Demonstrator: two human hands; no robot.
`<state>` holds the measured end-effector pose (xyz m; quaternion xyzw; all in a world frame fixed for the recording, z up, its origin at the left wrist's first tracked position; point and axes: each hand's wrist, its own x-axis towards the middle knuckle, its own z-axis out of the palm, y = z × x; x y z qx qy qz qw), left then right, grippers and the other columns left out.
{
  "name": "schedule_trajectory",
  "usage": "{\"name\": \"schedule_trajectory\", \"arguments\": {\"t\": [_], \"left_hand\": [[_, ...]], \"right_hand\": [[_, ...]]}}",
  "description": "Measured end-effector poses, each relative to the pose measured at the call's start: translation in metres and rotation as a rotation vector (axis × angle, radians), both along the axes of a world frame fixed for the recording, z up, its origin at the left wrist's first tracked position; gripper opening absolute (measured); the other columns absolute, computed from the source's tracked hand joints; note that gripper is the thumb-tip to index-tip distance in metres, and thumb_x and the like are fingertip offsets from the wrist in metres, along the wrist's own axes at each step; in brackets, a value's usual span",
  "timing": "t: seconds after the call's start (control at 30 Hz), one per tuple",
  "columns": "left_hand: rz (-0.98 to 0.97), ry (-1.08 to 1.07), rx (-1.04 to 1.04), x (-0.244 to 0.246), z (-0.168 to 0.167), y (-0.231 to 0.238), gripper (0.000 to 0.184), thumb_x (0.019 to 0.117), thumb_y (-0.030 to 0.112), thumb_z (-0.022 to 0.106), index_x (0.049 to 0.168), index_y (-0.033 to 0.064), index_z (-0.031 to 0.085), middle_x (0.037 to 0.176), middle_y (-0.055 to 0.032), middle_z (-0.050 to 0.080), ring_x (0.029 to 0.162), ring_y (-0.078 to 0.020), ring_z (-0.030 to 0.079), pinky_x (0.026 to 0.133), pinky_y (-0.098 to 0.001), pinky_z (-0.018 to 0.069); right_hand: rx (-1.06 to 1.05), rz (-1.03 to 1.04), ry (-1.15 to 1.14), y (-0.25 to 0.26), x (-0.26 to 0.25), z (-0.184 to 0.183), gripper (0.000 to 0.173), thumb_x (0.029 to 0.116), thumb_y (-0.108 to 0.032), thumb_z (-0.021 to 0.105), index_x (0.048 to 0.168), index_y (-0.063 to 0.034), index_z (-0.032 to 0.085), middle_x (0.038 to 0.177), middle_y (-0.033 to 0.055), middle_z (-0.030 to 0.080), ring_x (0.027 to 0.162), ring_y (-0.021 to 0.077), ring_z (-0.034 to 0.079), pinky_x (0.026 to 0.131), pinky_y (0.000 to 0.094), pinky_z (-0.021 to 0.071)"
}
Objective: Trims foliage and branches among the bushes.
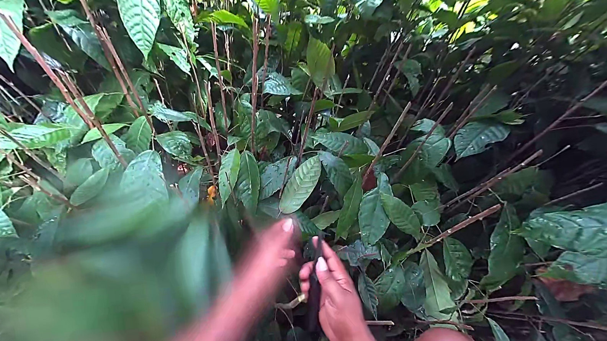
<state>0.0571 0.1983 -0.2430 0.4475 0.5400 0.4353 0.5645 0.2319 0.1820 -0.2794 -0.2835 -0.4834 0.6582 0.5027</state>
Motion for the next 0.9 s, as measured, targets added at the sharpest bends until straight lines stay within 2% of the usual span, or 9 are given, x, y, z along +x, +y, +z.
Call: {"name": "schedule_trajectory", "arguments": {"t": [0.03,0.1,0.17,0.3,0.43,0.67,0.73,0.8,0.9], "left_hand": [[0.0,-0.021,-0.01,0.001,-0.008,0.008,0.051,0.1119,0.04,0.034,0.148,0.0057,0.046,0.141,-0.0161,0.055,0.12,-0.029,0.062,0.099,-0.0449,0.0531],[0.043,-0.06,0.03,-0.001,-0.028,0.023,0.044,0.112,0.035,0.038,0.129,-0.0001,0.06,0.122,-0.0139,0.064,0.106,-0.0221,0.067,0.092,-0.0384,0.057],[0.014,-0.09,0.057,-0.003,-0.032,0.026,0.039,0.1111,0.029,0.042,0.119,-0.0021,0.064,0.115,-0.012,0.067,0.1,-0.0183,0.069,0.09,-0.0355,0.058],[-0.05,-0.161,0.07,-0.009,-0.039,0.03,0.032,0.1084,0.027,0.05,0.108,0.0001,0.068,0.105,-0.0077,0.072,0.092,-0.0155,0.071,0.087,-0.034,0.0596],[-0.049,-0.199,0.062,-0.008,-0.039,0.033,0.03,0.1074,0.026,0.052,0.101,0.0013,0.068,0.099,-0.0063,0.073,0.089,-0.0144,0.071,0.086,-0.0332,0.0599],[-0.047,-0.192,0.057,-0.011,-0.038,0.038,0.03,0.1065,0.027,0.055,0.097,0.0027,0.069,0.095,-0.0049,0.073,0.087,-0.0139,0.072,0.085,-0.0325,0.0601],[-0.048,-0.172,0.035,-0.011,-0.03,0.035,0.029,0.1069,0.024,0.054,0.095,0.0018,0.068,0.093,-0.0046,0.073,0.086,-0.0132,0.071,0.083,-0.0313,0.0599],[-0.045,-0.082,-0.034,-0.006,-0.003,0.029,0.029,0.1094,0.018,0.048,0.098,-0.0031,0.065,0.093,-0.0054,0.068,0.086,-0.0111,0.068,0.084,-0.0285,0.0572],[-0.056,-0.104,-0.013,-0.008,-0.012,0.031,0.029,0.1082,0.02,0.051,0.097,-0.0015,0.066,0.093,-0.005,0.07,0.086,-0.0115,0.069,0.083,-0.0288,0.058]], "right_hand": [[-0.042,0.006,-0.023,0.008,-0.005,-0.013,0.05,0.1086,-0.014,0.036,0.156,0.0023,0.033,0.09,0.0068,0.066,0.073,0.0123,0.065,0.066,0.0249,0.0564],[-0.087,0.038,-0.052,0.02,-0.009,-0.033,0.05,0.1082,-0.014,0.037,0.155,0.0023,0.035,0.089,0.0068,0.067,0.072,0.012,0.064,0.065,0.0247,0.0556],[-0.058,0.076,-0.095,0.024,-0.008,-0.042,0.051,0.1075,-0.014,0.037,0.155,0.0025,0.033,0.089,0.0054,0.067,0.071,0.0109,0.063,0.065,0.0248,0.0553],[0.035,0.103,-0.105,0.033,-0.012,-0.045,0.054,0.107,-0.017,0.04,0.156,0.0026,0.03,0.09,0.0063,0.066,0.073,0.0118,0.063,0.066,0.0261,0.0552],[0.065,0.13,-0.085,0.037,-0.012,-0.045,0.054,0.107,-0.017,0.041,0.155,0.0049,0.031,0.091,0.0055,0.066,0.074,0.0109,0.063,0.067,0.0249,0.0551],[0.098,0.165,-0.061,0.042,-0.009,-0.047,0.055,0.1081,-0.019,0.043,0.156,0.0055,0.03,0.093,0.0053,0.067,0.076,0.0103,0.064,0.07,0.0247,0.0557],[0.105,0.167,-0.054,0.042,-0.009,-0.047,0.055,0.1082,-0.018,0.043,0.155,0.006,0.03,0.092,0.0043,0.067,0.077,0.01,0.064,0.071,0.0249,0.0559],[0.105,0.172,-0.042,0.042,-0.008,-0.047,0.055,0.1083,-0.019,0.043,0.155,0.0064,0.029,0.092,0.0031,0.067,0.077,0.0092,0.064,0.071,0.0243,0.056],[0.099,0.177,-0.034,0.042,-0.007,-0.048,0.056,0.1087,-0.022,0.043,0.155,0.0066,0.029,0.093,0.0037,0.067,0.077,0.0096,0.064,0.071,0.0245,0.0563]]}}
